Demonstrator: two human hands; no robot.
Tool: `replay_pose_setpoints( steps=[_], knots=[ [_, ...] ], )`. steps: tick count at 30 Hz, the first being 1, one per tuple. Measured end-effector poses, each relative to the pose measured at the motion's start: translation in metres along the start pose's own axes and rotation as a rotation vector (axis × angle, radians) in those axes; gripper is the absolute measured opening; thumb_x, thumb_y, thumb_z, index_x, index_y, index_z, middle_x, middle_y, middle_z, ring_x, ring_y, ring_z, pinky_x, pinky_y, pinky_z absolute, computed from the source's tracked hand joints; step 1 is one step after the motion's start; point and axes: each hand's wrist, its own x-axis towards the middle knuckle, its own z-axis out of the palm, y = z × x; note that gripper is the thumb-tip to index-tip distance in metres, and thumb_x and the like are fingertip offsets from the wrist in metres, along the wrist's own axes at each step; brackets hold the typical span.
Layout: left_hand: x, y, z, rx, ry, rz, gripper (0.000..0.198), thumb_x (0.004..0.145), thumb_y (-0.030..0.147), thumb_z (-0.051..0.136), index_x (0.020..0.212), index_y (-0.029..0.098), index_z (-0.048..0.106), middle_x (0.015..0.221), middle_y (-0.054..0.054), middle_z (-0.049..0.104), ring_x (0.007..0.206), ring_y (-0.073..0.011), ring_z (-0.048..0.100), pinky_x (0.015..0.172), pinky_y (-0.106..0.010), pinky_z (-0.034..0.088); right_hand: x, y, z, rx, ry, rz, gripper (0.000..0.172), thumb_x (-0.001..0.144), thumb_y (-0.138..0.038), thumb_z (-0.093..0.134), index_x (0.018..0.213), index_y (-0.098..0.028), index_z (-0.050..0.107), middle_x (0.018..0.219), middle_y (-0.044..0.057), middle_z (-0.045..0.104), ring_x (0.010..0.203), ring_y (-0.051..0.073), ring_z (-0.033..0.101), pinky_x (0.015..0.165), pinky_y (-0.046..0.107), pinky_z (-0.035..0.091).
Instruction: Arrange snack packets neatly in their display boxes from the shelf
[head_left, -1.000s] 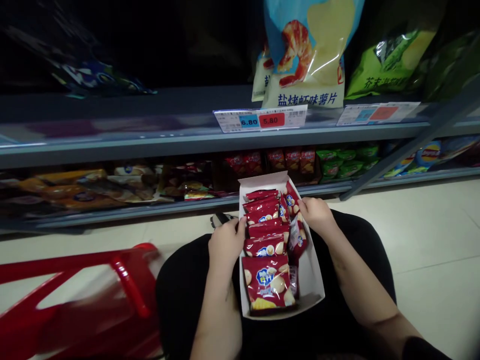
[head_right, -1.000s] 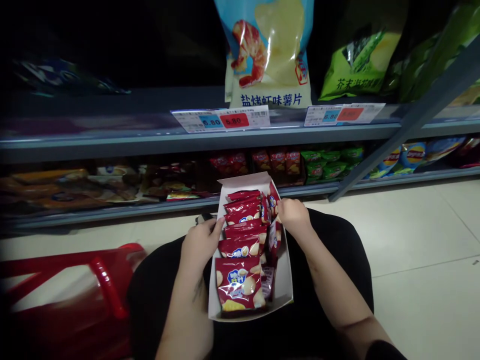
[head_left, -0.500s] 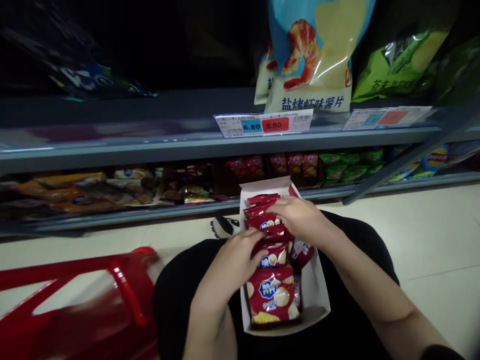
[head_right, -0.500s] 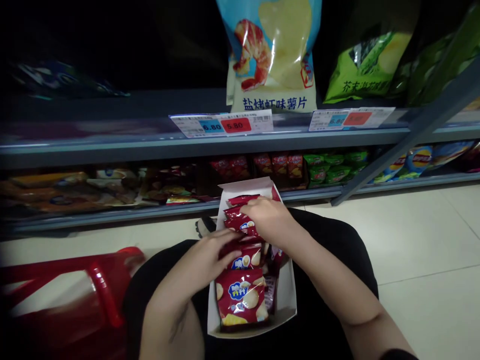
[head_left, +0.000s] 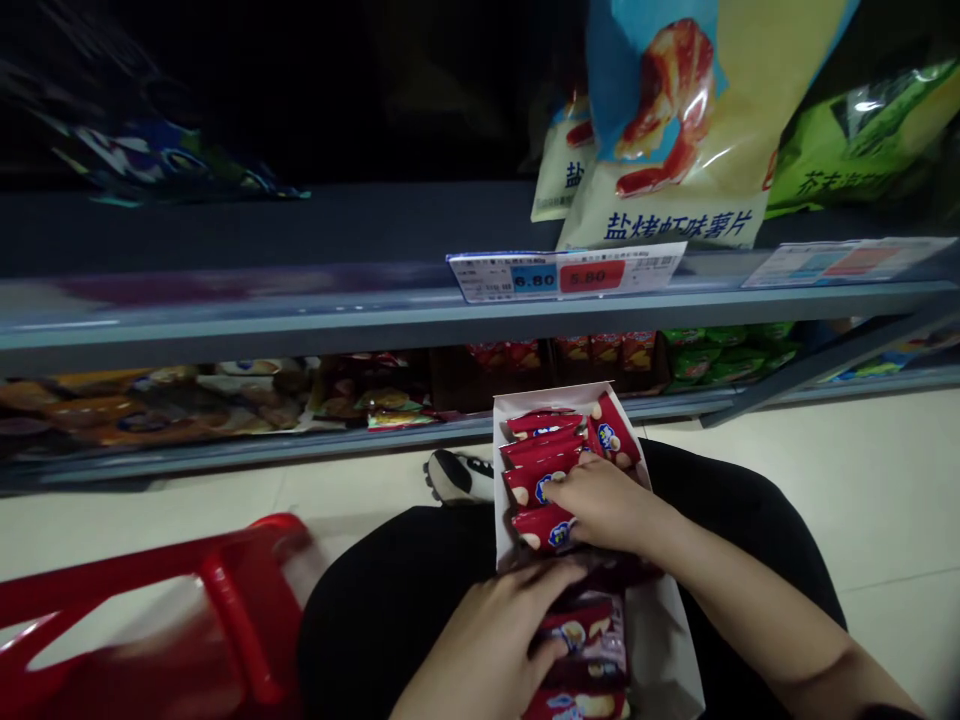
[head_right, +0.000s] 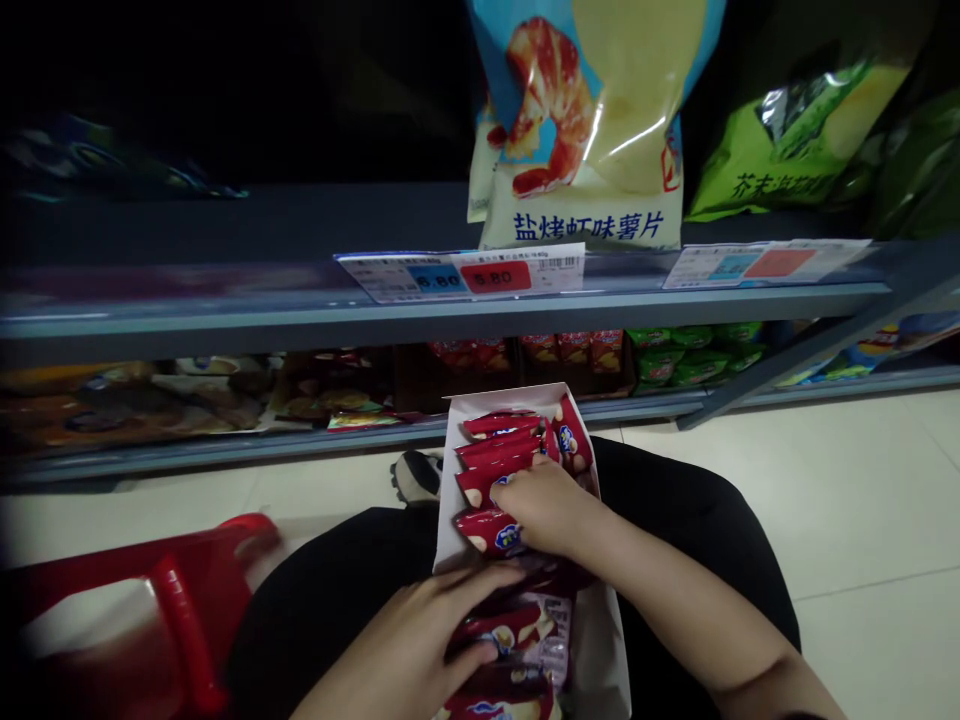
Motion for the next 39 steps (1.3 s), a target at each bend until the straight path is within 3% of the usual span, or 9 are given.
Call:
replay_pose_setpoints(
  steps=[3, 7, 11, 14, 18, 21, 24, 31, 39],
  knots=[
    [0.005, -0.002, 0.005, 0.008, 0.013, 0.011, 0.062, 0.076, 0.011, 0.063, 0.134, 0.032, 0.055, 0.139, -0.003, 0.058, 0.125, -0.0272, 0.056, 0.103, -0.046, 0.048, 0.006, -0.003, 0.002, -0.064, 0.036, -0.014, 0.026, 0.077, -0.012, 0.065, 0.102, -0.015, 0.064, 0.088, 0.011, 0.073, 0.088, 0.027, 0.068, 0.083, 0.036, 0.042],
    [0.008, 0.001, 0.005, 0.01, 0.025, 0.057, 0.054, 0.08, 0.003, 0.052, 0.124, 0.032, 0.063, 0.129, 0.0, 0.065, 0.119, -0.0236, 0.059, 0.101, -0.044, 0.05, 0.012, -0.003, 0.009, -0.074, 0.032, -0.002, 0.021, 0.081, -0.012, 0.063, 0.101, -0.014, 0.064, 0.091, 0.012, 0.073, 0.09, 0.027, 0.068, 0.086, 0.038, 0.042],
    [0.011, 0.006, 0.002, 0.011, 0.052, 0.094, 0.05, 0.079, -0.001, 0.049, 0.115, 0.028, 0.068, 0.121, -0.001, 0.068, 0.115, -0.0226, 0.061, 0.1, -0.041, 0.051, 0.006, 0.004, 0.004, 0.009, 0.041, -0.035, 0.037, 0.072, -0.03, 0.08, 0.102, -0.016, 0.065, 0.092, 0.01, 0.073, 0.091, 0.027, 0.067, 0.084, 0.038, 0.043],
    [0.012, 0.007, 0.002, 0.009, 0.079, 0.082, 0.05, 0.079, 0.0, 0.049, 0.115, 0.029, 0.067, 0.119, -0.002, 0.069, 0.112, -0.0232, 0.062, 0.097, -0.041, 0.052, 0.0, 0.019, -0.012, 0.149, 0.24, -0.066, 0.039, 0.076, -0.046, 0.076, 0.101, -0.018, 0.066, 0.096, 0.008, 0.071, 0.096, 0.024, 0.063, 0.085, 0.035, 0.043],
    [0.014, 0.008, 0.003, 0.008, 0.086, 0.076, 0.047, 0.079, 0.002, 0.05, 0.114, 0.028, 0.066, 0.117, -0.002, 0.068, 0.11, -0.0249, 0.062, 0.094, -0.043, 0.053, 0.011, 0.043, -0.025, 0.14, 0.478, -0.038, 0.017, 0.087, -0.028, 0.066, 0.1, -0.017, 0.065, 0.1, 0.008, 0.069, 0.101, 0.021, 0.058, 0.088, 0.034, 0.042],
    [0.016, 0.007, 0.003, 0.026, 0.099, 0.079, 0.043, 0.079, 0.003, 0.052, 0.113, 0.026, 0.066, 0.117, -0.003, 0.068, 0.111, -0.0267, 0.061, 0.094, -0.046, 0.052, 0.027, 0.051, -0.024, 0.092, 0.49, -0.028, 0.016, 0.091, -0.025, 0.06, 0.103, -0.017, 0.066, 0.105, 0.009, 0.069, 0.104, 0.021, 0.057, 0.09, 0.033, 0.042],
    [0.019, 0.007, 0.003, 0.04, 0.102, 0.085, 0.039, 0.079, 0.005, 0.054, 0.111, 0.025, 0.066, 0.116, -0.003, 0.068, 0.111, -0.0271, 0.061, 0.096, -0.047, 0.051, 0.039, 0.051, -0.021, 0.088, 0.483, 0.085, 0.026, 0.1, -0.026, 0.042, 0.108, -0.017, 0.066, 0.111, 0.009, 0.069, 0.106, 0.019, 0.059, 0.09, 0.029, 0.042],
    [0.019, 0.008, 0.001, 0.046, 0.079, 0.072, 0.035, 0.08, 0.006, 0.055, 0.107, 0.025, 0.068, 0.118, -0.004, 0.068, 0.113, -0.0278, 0.06, 0.098, -0.048, 0.05, 0.056, 0.056, -0.032, 0.012, 0.19, 0.181, 0.025, 0.094, -0.028, 0.052, 0.114, -0.024, 0.067, 0.11, 0.007, 0.072, 0.1, 0.022, 0.066, 0.079, 0.028, 0.044],
    [0.018, 0.008, 0.0, 0.05, 0.086, 0.076, 0.032, 0.08, 0.006, 0.057, 0.104, 0.024, 0.069, 0.115, -0.004, 0.069, 0.112, -0.0276, 0.061, 0.098, -0.047, 0.05, 0.067, 0.058, -0.03, 0.008, 0.339, 0.337, 0.015, 0.089, -0.028, 0.057, 0.092, -0.025, 0.071, 0.092, 0.003, 0.075, 0.089, 0.02, 0.066, 0.072, 0.026, 0.042]
  ],
)
